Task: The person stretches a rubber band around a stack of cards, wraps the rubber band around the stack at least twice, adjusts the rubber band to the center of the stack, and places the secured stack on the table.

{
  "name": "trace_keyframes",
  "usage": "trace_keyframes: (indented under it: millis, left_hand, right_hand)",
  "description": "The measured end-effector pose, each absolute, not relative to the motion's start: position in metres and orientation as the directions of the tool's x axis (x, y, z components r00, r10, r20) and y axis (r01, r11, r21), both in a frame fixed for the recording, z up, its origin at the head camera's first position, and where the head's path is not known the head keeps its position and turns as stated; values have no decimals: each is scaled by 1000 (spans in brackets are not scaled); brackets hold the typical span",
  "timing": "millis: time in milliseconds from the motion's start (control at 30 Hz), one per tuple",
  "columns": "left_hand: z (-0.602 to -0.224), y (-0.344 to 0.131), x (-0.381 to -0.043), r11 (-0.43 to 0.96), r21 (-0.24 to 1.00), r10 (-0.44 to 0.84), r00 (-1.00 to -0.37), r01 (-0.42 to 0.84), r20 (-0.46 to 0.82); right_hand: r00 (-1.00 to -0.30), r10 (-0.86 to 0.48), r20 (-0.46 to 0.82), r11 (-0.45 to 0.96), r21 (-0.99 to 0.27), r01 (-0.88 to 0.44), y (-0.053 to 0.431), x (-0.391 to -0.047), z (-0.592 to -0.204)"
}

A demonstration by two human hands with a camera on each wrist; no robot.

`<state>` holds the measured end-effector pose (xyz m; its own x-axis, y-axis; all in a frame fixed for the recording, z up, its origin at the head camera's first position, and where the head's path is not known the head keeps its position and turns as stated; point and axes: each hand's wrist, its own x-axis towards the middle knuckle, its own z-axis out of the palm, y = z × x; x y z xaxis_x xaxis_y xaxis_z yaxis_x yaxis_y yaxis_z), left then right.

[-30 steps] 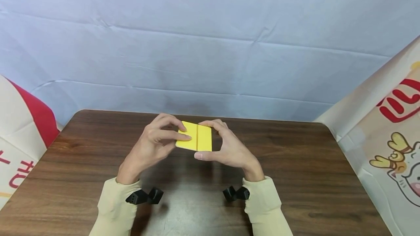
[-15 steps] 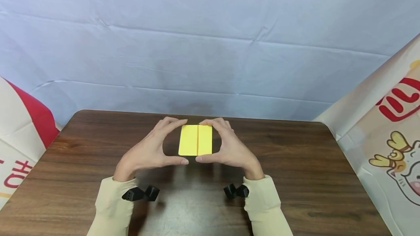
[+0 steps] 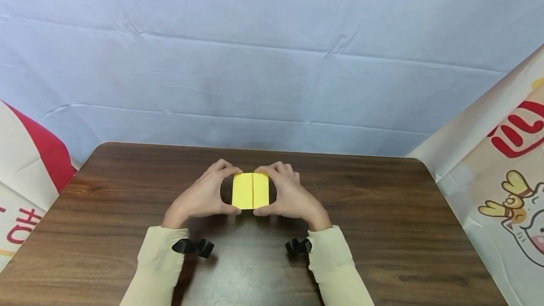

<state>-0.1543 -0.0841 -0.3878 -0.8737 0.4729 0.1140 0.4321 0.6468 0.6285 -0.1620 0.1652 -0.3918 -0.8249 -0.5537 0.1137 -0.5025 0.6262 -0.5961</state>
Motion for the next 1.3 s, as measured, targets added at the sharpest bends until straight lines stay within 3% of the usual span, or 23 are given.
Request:
trace_keyframes:
  millis: [167,533,1300]
  left_hand:
    - [-403,-79,-158,681,607,468,-881,409,69]
    - [-428,-73,-163,752,551,474,-878,362,-71]
    - [-428,-74,-159,777,545,442,-889,315,-117]
  right_hand:
    - [-830,-555,66,704,-495,-510,163,-163,-400]
    - [-846,-522,-109,774,-477,-416,159,-166,-417]
    - [-836,-526,-156,802,-418,-427,152,-164,-421]
